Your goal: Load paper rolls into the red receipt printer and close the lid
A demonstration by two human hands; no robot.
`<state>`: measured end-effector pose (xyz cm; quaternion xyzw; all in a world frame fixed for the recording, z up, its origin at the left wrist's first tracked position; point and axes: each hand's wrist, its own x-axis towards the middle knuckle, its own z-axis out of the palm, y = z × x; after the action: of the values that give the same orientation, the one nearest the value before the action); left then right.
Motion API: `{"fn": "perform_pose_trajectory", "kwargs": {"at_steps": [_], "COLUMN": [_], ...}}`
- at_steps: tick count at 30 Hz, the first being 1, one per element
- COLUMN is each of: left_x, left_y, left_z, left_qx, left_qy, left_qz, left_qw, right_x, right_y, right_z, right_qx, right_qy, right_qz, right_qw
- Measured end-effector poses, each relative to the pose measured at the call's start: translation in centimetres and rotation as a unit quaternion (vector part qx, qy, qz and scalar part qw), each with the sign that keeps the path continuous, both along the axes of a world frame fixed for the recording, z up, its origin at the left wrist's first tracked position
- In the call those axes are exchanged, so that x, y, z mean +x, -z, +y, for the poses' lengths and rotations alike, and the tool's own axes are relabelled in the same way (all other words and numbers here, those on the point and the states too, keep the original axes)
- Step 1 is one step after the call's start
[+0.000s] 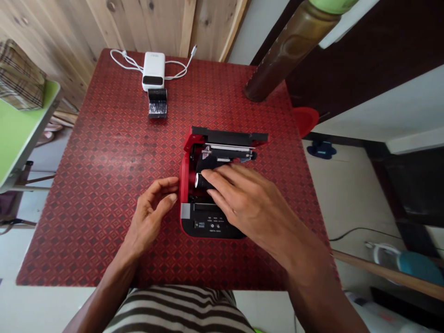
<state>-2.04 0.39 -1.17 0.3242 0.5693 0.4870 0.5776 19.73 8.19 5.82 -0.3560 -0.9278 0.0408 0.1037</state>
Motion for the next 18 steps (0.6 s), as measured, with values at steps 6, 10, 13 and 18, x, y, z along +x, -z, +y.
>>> {"fn": "perform_pose_trajectory", "kwargs": {"at_steps": [6, 10, 13, 18], "left_x": [-0.1, -0.1, -0.2, 0.0], "left_y": [0.2, 0.5, 0.7, 0.4], "left_z": [0.0, -0.1, -0.1, 0.1], "left_qx": [-0.001, 0.001, 0.0, -0.003], "left_qy": [0.006, 0.001, 0.0, -0.002], "left_qz": [0.011, 0.023, 0.029, 0.036], "left_qw": [1.0, 1.0, 1.0, 0.999], "right_x": [2.5, 4.3, 5.8, 9.0], "right_y": [-1.6, -0.8, 0.1, 1.0], "right_z": [-1.1, -1.8, -2.8, -5.7], "right_qx": [-0.234, -0.441, -0.465, -0.41], "right_qy": [0.047, 0.157, 0.211, 0.281], "right_qz": [0.227, 0.461, 0.564, 0.589], "right_qw": [0.944, 0.754, 0.649, 0.637]}}
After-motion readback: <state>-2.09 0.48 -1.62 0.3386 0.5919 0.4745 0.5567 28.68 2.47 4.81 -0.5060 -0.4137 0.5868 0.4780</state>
